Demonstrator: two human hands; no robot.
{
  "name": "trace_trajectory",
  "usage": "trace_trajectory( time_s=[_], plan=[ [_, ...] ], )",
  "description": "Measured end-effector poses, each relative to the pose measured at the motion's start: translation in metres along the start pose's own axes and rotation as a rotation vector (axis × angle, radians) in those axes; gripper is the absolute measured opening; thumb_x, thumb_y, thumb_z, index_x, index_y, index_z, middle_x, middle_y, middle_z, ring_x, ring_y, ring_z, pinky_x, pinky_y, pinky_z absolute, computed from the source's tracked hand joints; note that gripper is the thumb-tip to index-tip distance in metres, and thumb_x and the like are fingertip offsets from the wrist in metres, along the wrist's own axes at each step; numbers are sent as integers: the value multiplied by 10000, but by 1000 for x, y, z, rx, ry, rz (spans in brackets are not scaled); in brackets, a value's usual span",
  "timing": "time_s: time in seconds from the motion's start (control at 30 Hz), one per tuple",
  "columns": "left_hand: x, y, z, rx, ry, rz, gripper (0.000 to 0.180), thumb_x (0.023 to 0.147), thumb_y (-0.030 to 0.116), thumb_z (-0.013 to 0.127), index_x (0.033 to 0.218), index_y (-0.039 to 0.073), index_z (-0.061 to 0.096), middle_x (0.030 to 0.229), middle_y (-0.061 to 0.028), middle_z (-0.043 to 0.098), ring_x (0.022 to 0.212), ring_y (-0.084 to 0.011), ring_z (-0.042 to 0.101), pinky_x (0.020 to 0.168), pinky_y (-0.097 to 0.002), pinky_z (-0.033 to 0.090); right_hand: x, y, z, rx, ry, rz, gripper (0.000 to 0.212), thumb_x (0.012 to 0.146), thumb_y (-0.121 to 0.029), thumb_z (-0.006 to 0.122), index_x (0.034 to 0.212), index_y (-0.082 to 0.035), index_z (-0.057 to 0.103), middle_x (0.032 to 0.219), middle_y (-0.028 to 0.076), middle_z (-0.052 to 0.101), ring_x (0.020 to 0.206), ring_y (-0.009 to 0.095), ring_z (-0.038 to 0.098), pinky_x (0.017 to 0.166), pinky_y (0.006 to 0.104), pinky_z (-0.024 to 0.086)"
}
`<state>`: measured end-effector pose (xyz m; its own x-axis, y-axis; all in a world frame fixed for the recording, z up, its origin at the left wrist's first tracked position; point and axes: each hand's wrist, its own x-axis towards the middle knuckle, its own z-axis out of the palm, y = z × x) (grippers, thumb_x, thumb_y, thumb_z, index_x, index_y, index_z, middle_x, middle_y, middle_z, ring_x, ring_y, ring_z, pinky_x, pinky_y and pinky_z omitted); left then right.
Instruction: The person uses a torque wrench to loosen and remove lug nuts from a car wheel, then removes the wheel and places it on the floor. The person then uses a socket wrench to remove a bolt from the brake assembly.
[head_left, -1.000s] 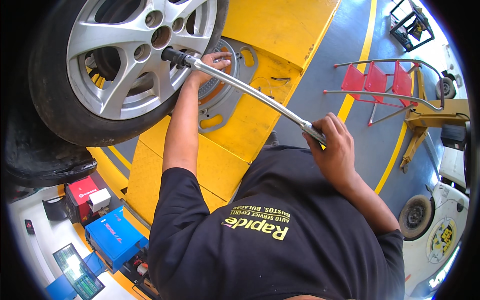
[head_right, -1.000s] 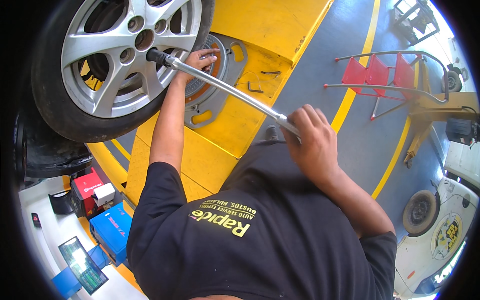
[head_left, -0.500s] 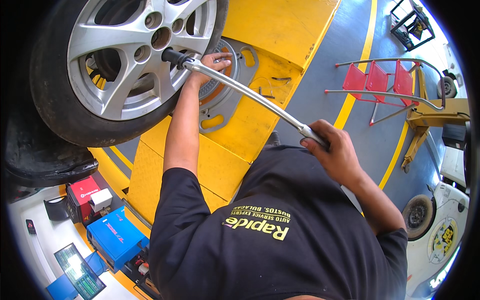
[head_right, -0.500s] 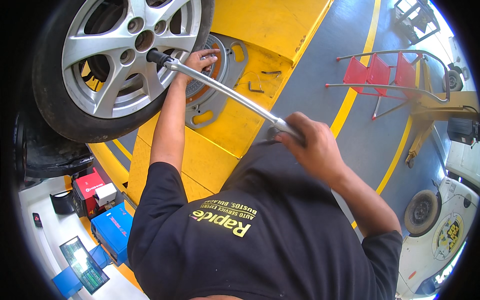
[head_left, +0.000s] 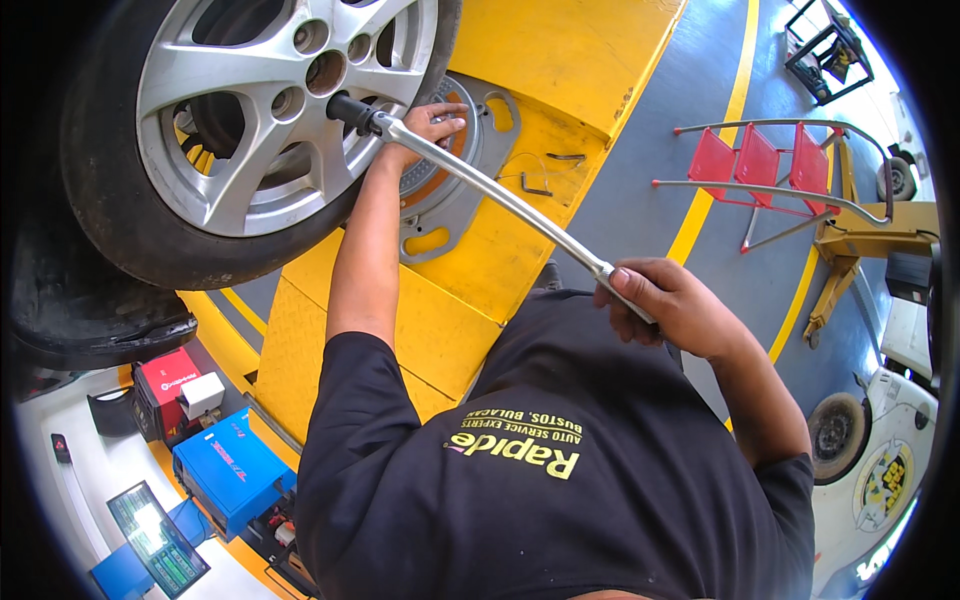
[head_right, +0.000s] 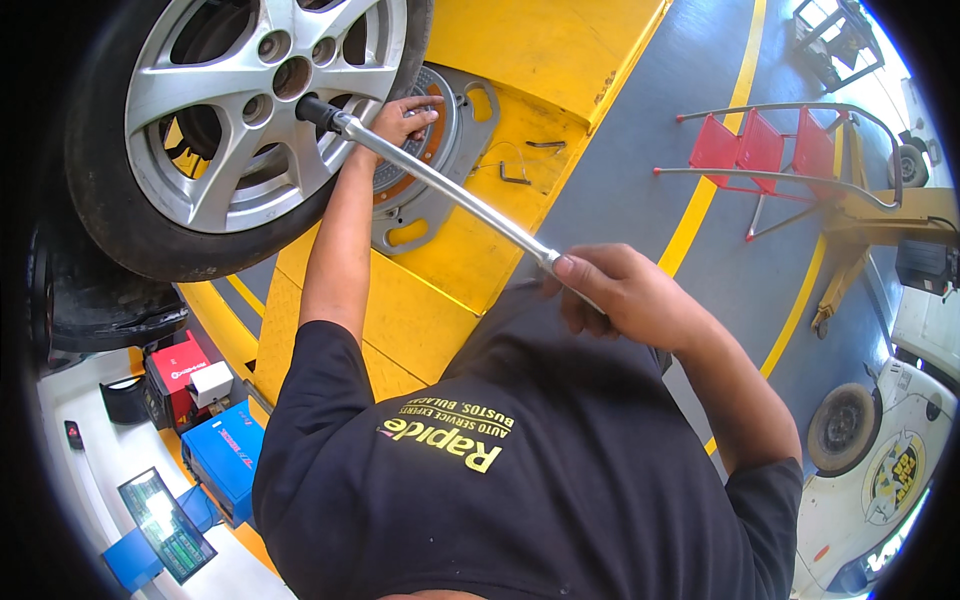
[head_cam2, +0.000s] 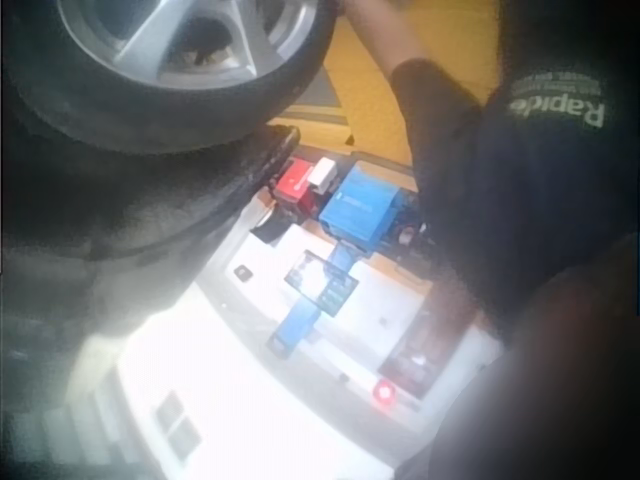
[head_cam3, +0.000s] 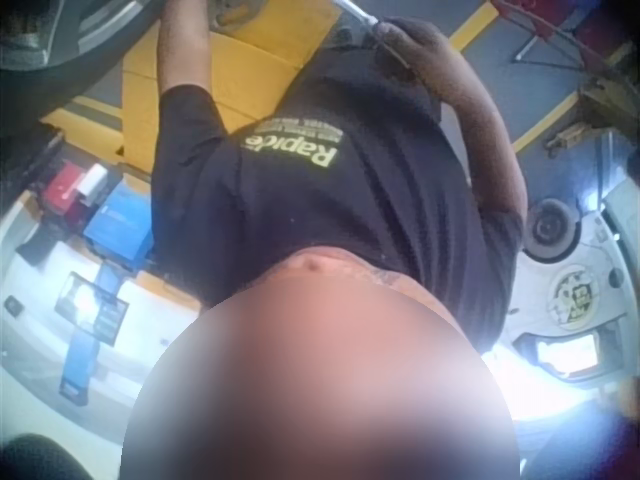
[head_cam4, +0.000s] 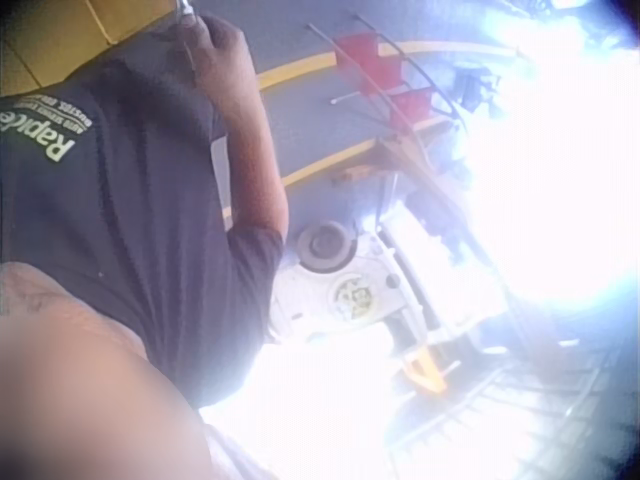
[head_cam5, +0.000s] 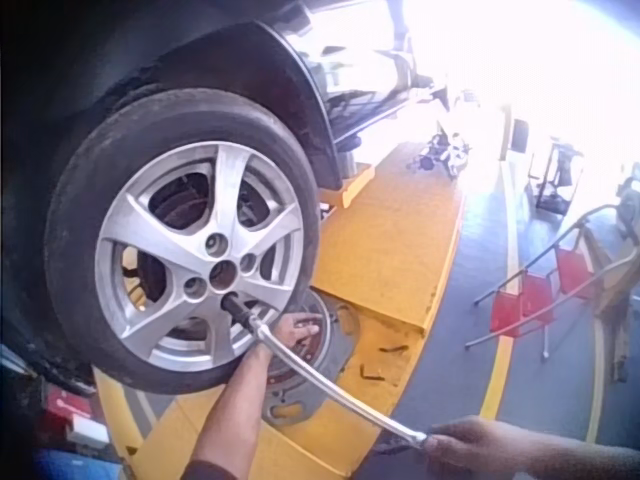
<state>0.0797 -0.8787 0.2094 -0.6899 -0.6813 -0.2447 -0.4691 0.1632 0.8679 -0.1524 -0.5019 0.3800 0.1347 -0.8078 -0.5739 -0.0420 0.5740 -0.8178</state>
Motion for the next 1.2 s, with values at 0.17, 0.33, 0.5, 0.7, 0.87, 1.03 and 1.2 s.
trace_trajectory(
  time_s=[0.17,0.33,0.5,0.7,0.87,1.03,1.2],
  plan=[
    [1,-3,2,26,20,11,454,972,298,747,1336,31,702,723,28,607,645,-67,556,585,-240,466,8,19,18,-652,605,-459,252,977,-217,748,1079,-12,644,750,56,629,662,133,562,636,311,461],
    [1,-1,1,-23,5,-23,446,973,308,748,1334,48,709,730,28,607,657,-67,558,598,-244,472,13,17,20,-379,487,-348,306,985,-263,736,1126,-2,657,755,64,606,684,147,519,660,312,441],
    [1,-2,-2,-31,-14,-45,446,994,221,740,1404,61,669,766,52,588,676,-49,536,611,-200,472,11,14,10,-359,358,-189,334,1018,-311,687,1039,22,694,763,74,601,711,130,502,665,301,429],
    [-4,7,-7,-559,-123,-39,426,1032,311,679,1346,24,667,808,30,634,657,-49,564,573,-201,474,-13,35,-16,-352,379,-178,355,1046,-304,651,1034,48,696,757,86,586,719,138,498,667,310,436],
    [-10,27,-6,-833,-160,-125,511,1074,526,528,1200,45,646,831,5,678,685,-55,647,464,-186,418,-25,40,-34,-355,464,-152,374,1024,-299,692,1062,73,698,755,125,620,689,173,507,670,335,462],
    [-16,37,-2,-719,-215,-191,521,1078,574,475,1161,88,644,883,-14,706,732,-75,694,526,-213,465,-35,7,-44,-427,517,-82,301,1014,-223,709,1089,68,714,788,124,665,708,161,559,693,334,485],
    [-19,35,7,-659,-203,-210,301,1059,393,626,1098,96,652,852,-22,675,696,-94,674,542,-223,493,-48,-57,-56,-606,470,-80,255,987,-78,703,1221,23,693,935,70,680,853,132,597,801,301,505]
  ],
)
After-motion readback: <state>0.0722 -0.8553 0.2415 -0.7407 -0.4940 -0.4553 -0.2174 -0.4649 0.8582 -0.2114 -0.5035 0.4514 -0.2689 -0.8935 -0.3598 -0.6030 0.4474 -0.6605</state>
